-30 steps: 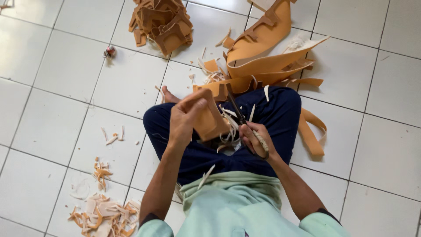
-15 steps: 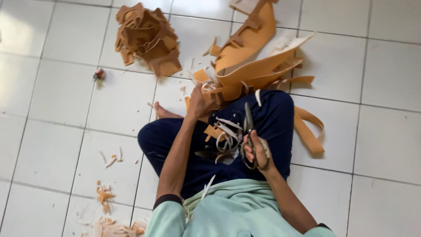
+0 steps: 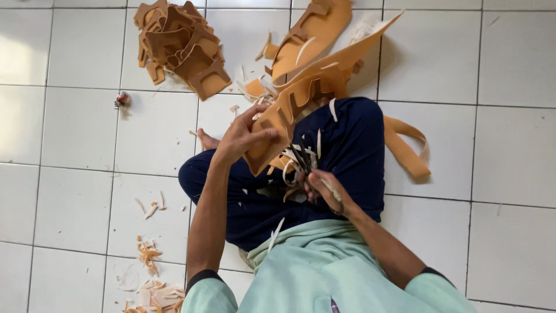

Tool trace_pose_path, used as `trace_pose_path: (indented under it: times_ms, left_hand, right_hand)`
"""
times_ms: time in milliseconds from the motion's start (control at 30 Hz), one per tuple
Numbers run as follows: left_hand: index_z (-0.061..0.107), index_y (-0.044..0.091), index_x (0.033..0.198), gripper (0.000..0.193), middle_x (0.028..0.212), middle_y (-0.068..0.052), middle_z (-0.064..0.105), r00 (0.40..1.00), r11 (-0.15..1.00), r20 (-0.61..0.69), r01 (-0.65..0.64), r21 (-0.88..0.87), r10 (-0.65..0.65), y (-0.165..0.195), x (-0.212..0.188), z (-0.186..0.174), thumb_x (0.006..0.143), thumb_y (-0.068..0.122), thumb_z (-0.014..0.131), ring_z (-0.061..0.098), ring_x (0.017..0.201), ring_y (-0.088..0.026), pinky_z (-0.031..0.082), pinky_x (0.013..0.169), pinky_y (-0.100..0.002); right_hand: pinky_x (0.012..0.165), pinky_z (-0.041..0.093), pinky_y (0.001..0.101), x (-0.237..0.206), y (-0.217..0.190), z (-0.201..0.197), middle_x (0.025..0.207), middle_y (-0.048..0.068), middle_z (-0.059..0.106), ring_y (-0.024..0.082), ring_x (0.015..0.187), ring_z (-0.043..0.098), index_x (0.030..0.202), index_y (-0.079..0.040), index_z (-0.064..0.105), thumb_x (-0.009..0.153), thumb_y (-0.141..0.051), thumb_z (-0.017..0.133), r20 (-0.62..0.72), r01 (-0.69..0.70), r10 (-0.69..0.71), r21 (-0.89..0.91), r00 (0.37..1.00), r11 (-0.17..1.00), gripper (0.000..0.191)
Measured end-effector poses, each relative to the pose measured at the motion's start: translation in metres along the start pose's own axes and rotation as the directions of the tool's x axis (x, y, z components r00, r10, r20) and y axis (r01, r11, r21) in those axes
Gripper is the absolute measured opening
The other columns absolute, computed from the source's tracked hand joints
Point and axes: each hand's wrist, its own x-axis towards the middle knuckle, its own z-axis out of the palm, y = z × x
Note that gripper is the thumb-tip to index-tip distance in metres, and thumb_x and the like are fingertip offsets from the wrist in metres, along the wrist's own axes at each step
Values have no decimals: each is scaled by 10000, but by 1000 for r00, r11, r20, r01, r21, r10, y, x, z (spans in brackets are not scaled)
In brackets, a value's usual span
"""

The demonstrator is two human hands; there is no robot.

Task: The person sits on a tiled floor and uses shears to cut a long strip of tan leather into smaller, identical rectangular pieces. The person holds the leather with one hand and cuts with the other, stacking the finished pieces to the side.

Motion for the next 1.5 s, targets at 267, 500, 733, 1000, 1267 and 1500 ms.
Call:
trace_pose_path:
  times_ms: [267, 500, 733, 1000, 1267, 1500]
  left_hand:
    - [601, 61, 1360, 653, 1099, -105, 743, 996, 991, -87, -13, 131, 25, -14, -29, 4, 806, 294, 858, 729, 1016, -183, 598, 887, -293]
    - [629, 71, 1350, 635, 1141, -102, 724, 996, 971, -25, -72, 229, 80, -10, -36, 6, 814, 310, 871, 698, 1051, -186, 577, 906, -310]
    - [633, 88, 1348, 670, 1163, -96, 727, 998, 975, 2, -58, 215, 59, -5, -38, 13, 771, 318, 883, 715, 1048, -185, 583, 924, -311]
    - [595, 80, 1363, 723, 1215, -87, 719, 996, 980, 81, -60, 189, 45, -5, -42, 19, 750, 314, 899, 722, 1071, -197, 587, 939, -325]
    - [561, 24, 1373, 716, 1134, -123, 739, 991, 996, -122, -38, 76, 47, -9, -64, 44, 799, 324, 868, 737, 999, -164, 614, 848, -290]
    - [388, -31, 1316, 776, 1022, -144, 709, 975, 977, -216, 1, -212, -48, -14, -93, 66, 737, 172, 862, 751, 881, -184, 647, 720, -318]
  right_hand:
    - [569, 494, 227, 18, -17, 6, 728, -40, 583, 57, 609, 553, 1109, -35, 693, 986, -519, 566, -10, 35, -40, -294, 999, 955, 515]
    - [440, 419, 209, 8, -14, 8, 631, -53, 521, 29, 501, 493, 1038, -51, 722, 963, -591, 564, -49, -19, 4, -298, 999, 955, 568]
    - [389, 383, 228, 6, -23, 12, 565, -56, 515, 46, 440, 480, 872, -33, 677, 962, -574, 593, -89, -4, -30, -361, 996, 932, 555]
    - [413, 365, 210, 11, -18, 10, 562, -66, 490, 31, 460, 449, 850, -43, 676, 990, -560, 601, -29, 78, -89, -274, 996, 959, 540]
    - [640, 481, 190, 23, -39, 15, 848, -72, 608, 6, 728, 571, 1125, -55, 625, 921, -345, 766, -42, 220, -232, -194, 972, 956, 382]
    - [665, 485, 183, 49, -67, 8, 878, -61, 621, 12, 737, 558, 1182, -58, 624, 919, -138, 780, -91, 327, -356, -236, 930, 915, 316]
